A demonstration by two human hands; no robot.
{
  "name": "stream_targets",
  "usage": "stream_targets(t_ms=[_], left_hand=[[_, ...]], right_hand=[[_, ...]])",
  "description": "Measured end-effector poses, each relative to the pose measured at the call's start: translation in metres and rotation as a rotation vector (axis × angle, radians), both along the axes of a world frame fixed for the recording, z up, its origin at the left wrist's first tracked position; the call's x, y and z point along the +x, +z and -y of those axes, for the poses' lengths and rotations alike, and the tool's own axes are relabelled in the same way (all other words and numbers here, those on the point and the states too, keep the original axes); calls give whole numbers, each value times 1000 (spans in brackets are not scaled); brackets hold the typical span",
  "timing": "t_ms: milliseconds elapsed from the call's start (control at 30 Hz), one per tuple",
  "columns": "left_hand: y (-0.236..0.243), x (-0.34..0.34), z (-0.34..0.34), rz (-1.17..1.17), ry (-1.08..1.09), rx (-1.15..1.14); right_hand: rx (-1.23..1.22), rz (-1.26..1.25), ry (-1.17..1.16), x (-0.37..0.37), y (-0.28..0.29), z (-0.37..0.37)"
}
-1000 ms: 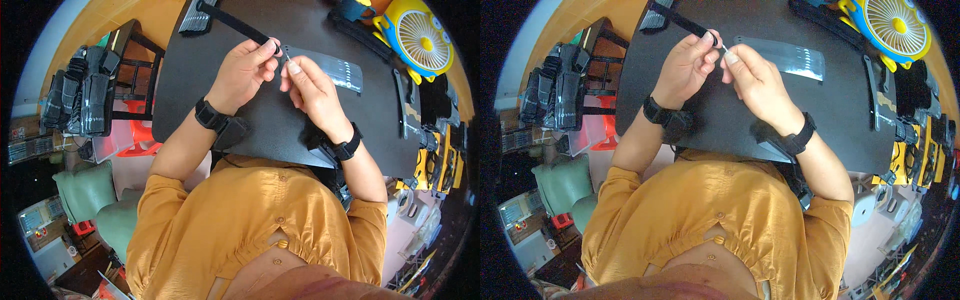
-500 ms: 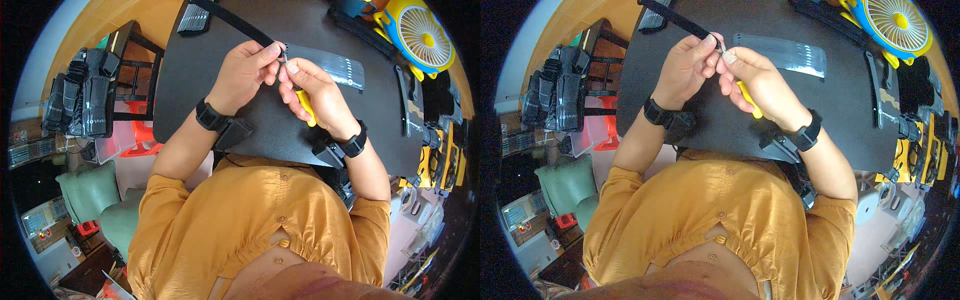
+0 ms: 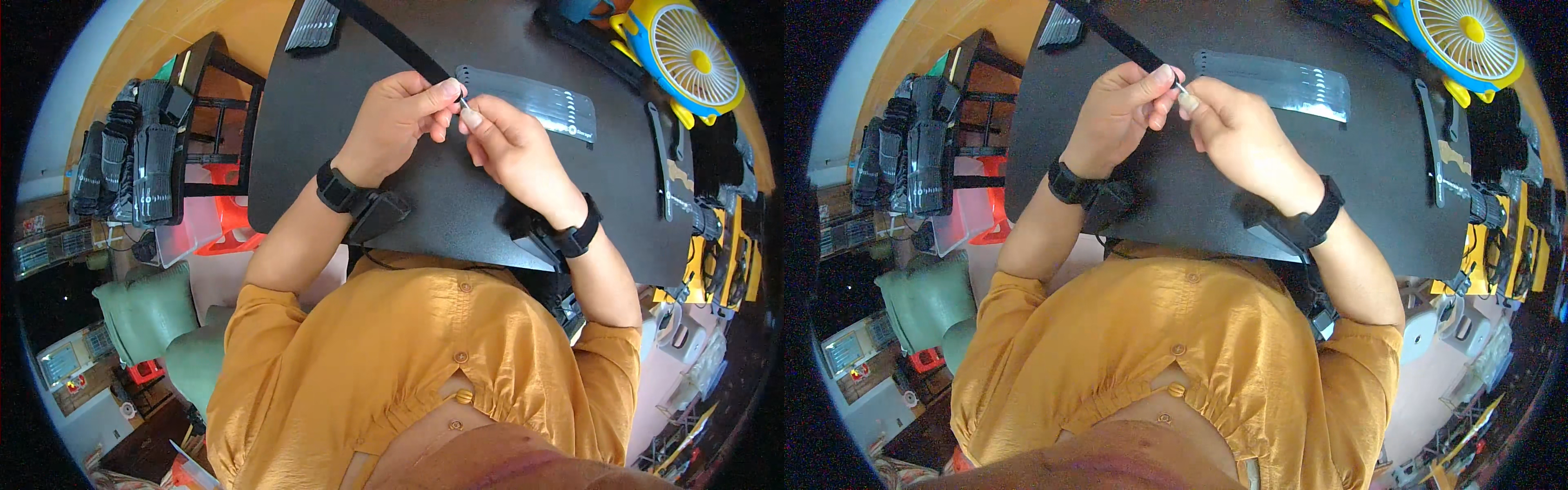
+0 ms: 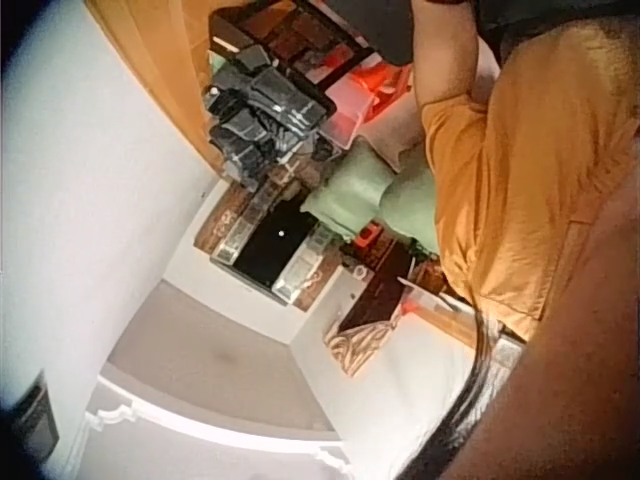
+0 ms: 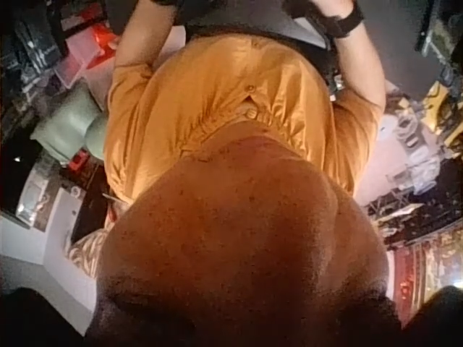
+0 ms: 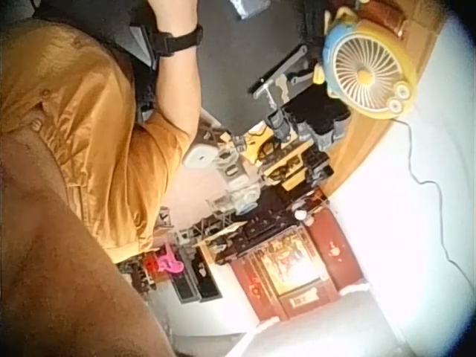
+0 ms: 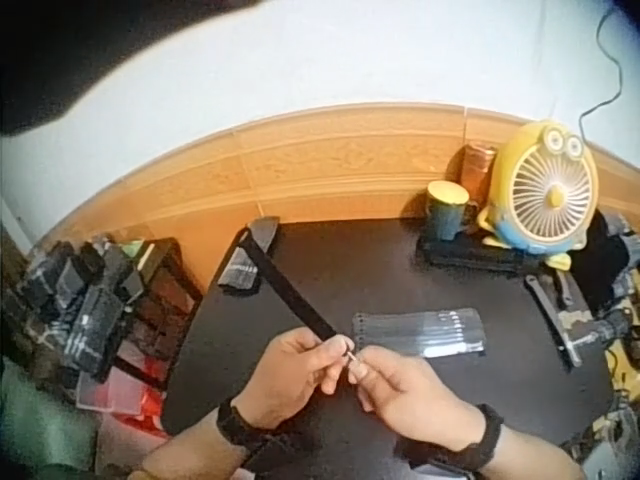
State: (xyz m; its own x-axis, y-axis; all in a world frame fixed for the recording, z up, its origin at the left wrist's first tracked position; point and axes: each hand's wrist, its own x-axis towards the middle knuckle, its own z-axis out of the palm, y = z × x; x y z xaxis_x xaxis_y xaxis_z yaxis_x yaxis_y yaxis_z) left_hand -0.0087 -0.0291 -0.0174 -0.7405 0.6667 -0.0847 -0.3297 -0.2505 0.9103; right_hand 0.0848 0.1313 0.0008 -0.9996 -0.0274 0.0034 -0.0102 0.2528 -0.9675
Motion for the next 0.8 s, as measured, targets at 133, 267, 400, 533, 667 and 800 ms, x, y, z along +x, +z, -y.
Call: stream_targets(t_ms=[133,267,400,533,667,800], left_hand=[[1,1,-4,16,37,-40],[1,2,-4,88,29,-40],[4,2,-4,89,8,29],[10,3,-3,38,-23,138],[12,5,-1,-6,39,152],[14,3,0,20,78,157]], right_hand=[[602,-422,-160,2,-10,4],[783,-358,-179,6,-1,10],[685,-359,-204,3,-3,9],[357,-384,-185,1,8,3],[246,-317,-202,1,6,3],[171,-345,-238,-1,2,2]])
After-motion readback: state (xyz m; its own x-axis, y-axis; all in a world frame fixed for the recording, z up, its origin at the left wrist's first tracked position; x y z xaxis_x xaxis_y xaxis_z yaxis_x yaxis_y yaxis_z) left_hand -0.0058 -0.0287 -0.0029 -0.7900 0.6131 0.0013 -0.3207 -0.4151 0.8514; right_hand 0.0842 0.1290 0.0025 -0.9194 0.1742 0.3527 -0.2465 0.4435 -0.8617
